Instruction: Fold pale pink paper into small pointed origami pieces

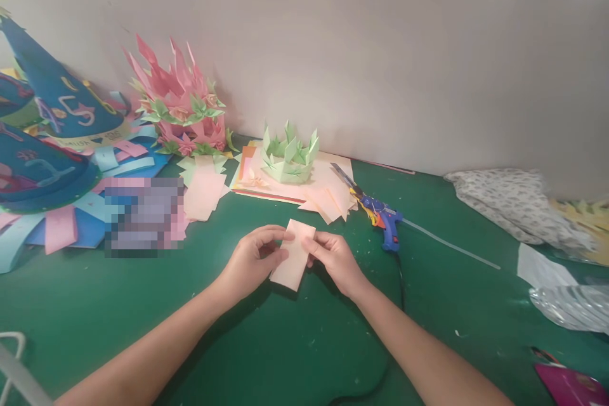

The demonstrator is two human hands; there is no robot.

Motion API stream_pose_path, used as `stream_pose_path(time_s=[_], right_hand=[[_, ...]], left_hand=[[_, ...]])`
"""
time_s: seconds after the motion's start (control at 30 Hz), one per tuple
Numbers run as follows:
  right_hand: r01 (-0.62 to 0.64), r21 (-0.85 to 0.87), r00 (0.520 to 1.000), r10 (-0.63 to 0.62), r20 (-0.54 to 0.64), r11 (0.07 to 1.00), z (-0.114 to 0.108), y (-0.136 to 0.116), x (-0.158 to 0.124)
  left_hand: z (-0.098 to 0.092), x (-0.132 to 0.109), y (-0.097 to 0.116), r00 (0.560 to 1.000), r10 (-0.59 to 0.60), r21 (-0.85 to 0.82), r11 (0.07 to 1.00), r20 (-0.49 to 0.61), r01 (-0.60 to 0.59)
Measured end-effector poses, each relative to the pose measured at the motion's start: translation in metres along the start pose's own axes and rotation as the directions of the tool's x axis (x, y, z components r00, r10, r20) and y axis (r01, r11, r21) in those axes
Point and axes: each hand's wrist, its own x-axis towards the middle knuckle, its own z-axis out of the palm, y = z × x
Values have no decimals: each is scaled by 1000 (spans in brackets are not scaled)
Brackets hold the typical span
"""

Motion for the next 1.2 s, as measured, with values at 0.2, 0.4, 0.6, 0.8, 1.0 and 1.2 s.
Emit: stream_pose_path(time_s=[0.2,0.4,0.6,0.8,1.0,1.2], right_hand=[[-8,-53,997,4,-80,999,-1,1,-1],[-48,-130,994,35,-105,990,0,3,-1],[-50,-64,996,45,-72,997,-1,4,2],[-61,-113,997,65,35,992,-1,5,2],[21,-311,996,5,85,950,-1,2,-3],[41,-363,999,-26,44,931,0,3,-4]], left_hand=[[-4,1,2,996,-14,12,1000,91,13],[-5,1,1,994,-14,27,1000,110,12],[1,0,-1,995,0,18,1000,103,-2],[-1,1,-2,996,4,-6,1000,88,-3],[-2,0,-1,993,26,-82,997,118,-16],[-2,0,1,992,19,-105,994,122,-6]])
